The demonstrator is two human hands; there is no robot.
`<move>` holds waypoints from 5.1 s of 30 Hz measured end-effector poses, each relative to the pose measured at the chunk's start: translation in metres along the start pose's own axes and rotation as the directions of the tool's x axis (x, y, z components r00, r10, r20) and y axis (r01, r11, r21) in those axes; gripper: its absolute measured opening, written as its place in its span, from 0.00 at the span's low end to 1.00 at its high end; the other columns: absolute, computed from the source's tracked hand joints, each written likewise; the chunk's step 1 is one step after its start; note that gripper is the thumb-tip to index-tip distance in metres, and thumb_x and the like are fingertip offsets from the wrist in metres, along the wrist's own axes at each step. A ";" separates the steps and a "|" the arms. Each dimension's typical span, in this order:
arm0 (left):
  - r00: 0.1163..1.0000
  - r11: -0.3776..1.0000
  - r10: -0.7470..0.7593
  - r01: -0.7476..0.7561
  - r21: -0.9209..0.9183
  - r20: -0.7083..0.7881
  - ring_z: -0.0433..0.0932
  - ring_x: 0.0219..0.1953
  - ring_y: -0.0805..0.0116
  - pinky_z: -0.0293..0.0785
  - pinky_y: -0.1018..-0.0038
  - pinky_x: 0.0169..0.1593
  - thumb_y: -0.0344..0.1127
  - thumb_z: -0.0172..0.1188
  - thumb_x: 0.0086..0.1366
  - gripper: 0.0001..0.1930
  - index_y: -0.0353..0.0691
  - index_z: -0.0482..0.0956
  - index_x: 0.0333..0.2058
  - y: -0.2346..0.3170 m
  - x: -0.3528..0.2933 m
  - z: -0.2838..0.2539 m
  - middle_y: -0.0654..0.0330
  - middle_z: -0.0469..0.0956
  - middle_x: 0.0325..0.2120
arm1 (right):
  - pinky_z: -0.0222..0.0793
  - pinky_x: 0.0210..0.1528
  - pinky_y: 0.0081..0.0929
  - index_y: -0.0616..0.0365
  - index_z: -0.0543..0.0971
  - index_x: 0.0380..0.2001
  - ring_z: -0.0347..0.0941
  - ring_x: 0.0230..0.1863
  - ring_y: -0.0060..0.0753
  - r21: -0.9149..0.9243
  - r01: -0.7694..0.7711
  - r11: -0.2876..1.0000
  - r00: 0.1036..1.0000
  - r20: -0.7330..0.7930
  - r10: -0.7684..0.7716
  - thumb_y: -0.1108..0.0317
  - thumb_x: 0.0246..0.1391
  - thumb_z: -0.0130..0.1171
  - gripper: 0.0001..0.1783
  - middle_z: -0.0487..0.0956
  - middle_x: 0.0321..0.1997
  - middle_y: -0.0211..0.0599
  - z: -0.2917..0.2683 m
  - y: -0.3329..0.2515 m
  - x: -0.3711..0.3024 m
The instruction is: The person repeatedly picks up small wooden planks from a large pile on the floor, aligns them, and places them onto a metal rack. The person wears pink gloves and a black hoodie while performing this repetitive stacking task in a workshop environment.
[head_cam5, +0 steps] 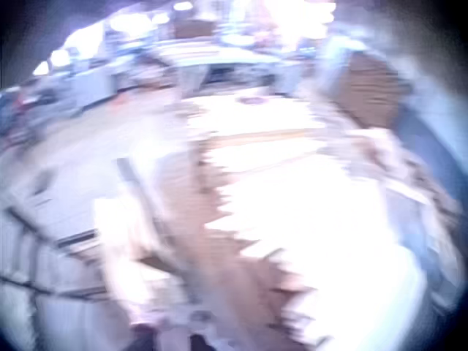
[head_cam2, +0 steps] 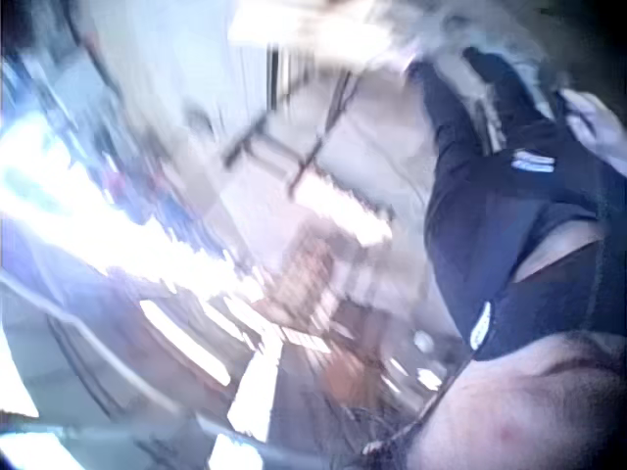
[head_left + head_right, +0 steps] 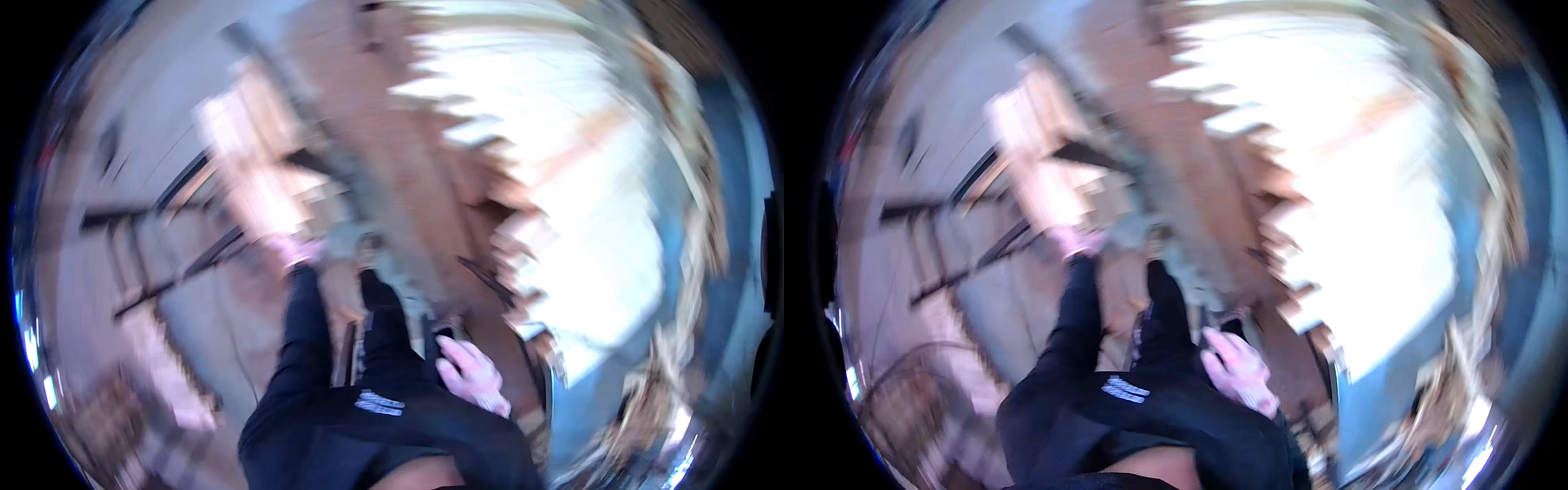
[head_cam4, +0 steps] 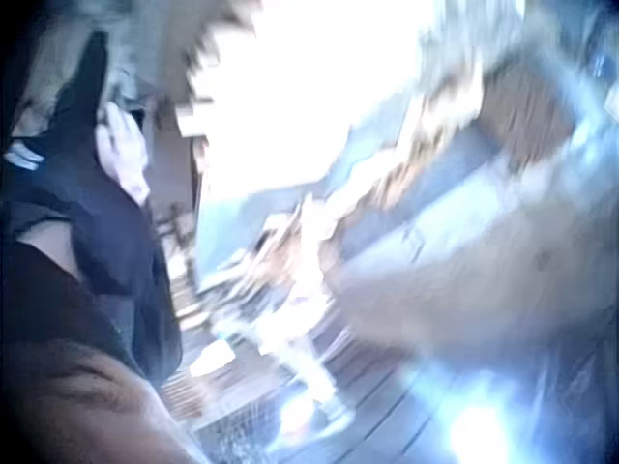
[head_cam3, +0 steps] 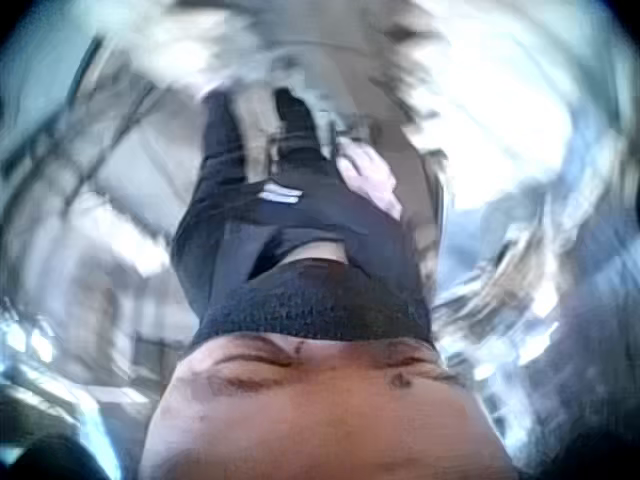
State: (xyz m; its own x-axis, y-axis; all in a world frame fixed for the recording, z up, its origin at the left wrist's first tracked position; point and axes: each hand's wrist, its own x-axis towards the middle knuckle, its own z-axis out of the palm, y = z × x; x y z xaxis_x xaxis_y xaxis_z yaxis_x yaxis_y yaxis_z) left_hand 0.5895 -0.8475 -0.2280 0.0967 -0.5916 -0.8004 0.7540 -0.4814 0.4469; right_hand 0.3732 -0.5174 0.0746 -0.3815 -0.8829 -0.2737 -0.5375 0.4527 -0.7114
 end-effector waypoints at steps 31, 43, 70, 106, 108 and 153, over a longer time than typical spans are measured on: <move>-0.244 -0.164 -0.859 -0.701 -0.694 0.450 0.71 0.60 0.46 0.72 0.54 0.58 0.54 0.63 0.56 0.40 0.45 0.63 0.64 -0.992 -0.818 0.171 0.49 0.71 0.60 | 0.78 0.43 0.41 0.46 0.79 0.53 0.79 0.44 0.50 0.296 -0.724 0.623 0.331 -0.643 0.691 0.60 0.59 0.60 0.19 0.82 0.43 0.38 -0.277 0.520 -0.602; -0.133 -0.264 -0.771 -0.823 -0.503 0.623 0.78 0.52 0.42 0.75 0.53 0.56 0.48 0.69 0.56 0.45 0.49 0.57 0.69 -1.107 -0.869 0.117 0.45 0.78 0.52 | 0.75 0.41 0.31 0.64 0.77 0.56 0.77 0.37 0.40 0.305 -0.677 0.670 -0.179 -0.951 0.252 0.74 0.57 0.63 0.22 0.79 0.38 0.42 -0.470 0.678 -0.779; -0.958 0.374 -0.213 -0.261 -0.890 0.191 0.72 0.63 0.48 0.70 0.59 0.64 0.52 0.65 0.65 0.38 0.32 0.66 0.65 -1.106 -1.360 -0.066 0.43 0.72 0.60 | 0.73 0.55 0.35 0.56 0.68 0.67 0.76 0.54 0.38 0.745 -0.389 0.542 0.209 -0.501 0.840 0.59 0.51 0.70 0.40 0.79 0.56 0.40 -0.587 0.891 -1.074; -0.204 0.024 -0.898 -0.908 -0.419 0.390 0.61 0.66 0.35 0.60 0.52 0.69 0.71 0.59 0.58 0.55 0.38 0.52 0.72 -1.049 -1.137 -0.148 0.38 0.53 0.69 | 0.68 0.63 0.54 0.51 0.70 0.62 0.71 0.62 0.45 0.415 0.830 -0.372 0.500 -0.258 0.827 0.38 0.63 0.53 0.35 0.74 0.63 0.38 -0.446 0.890 -0.767; -0.099 -0.049 -0.883 -0.953 -0.299 0.459 0.61 0.66 0.36 0.59 0.52 0.69 0.68 0.65 0.54 0.57 0.40 0.51 0.73 -1.006 -1.125 -0.186 0.39 0.53 0.70 | 0.68 0.63 0.54 0.51 0.70 0.62 0.70 0.62 0.45 0.502 0.817 -0.284 0.450 -0.247 0.858 0.38 0.62 0.53 0.35 0.74 0.63 0.38 -0.435 0.863 -0.786; 0.075 0.297 -0.953 0.027 0.954 0.295 0.72 0.22 0.75 0.70 0.81 0.23 0.68 0.52 0.68 0.39 0.30 0.70 0.54 -0.716 -0.776 0.028 0.62 0.74 0.29 | 0.36 0.77 0.56 0.63 0.50 0.73 0.41 0.78 0.62 0.205 -0.771 0.603 0.248 -0.775 0.581 0.42 0.40 0.71 0.65 0.47 0.77 0.62 -0.388 0.538 -0.446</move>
State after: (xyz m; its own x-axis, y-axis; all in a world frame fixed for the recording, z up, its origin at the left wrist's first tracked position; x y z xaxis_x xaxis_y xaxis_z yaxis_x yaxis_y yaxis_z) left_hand -0.0437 -0.0619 0.0847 -0.9025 0.2240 -0.3679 -0.3933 -0.7766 0.4922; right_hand -0.0374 0.1677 0.0649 -0.9899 0.1405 0.0208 0.1243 0.9281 -0.3511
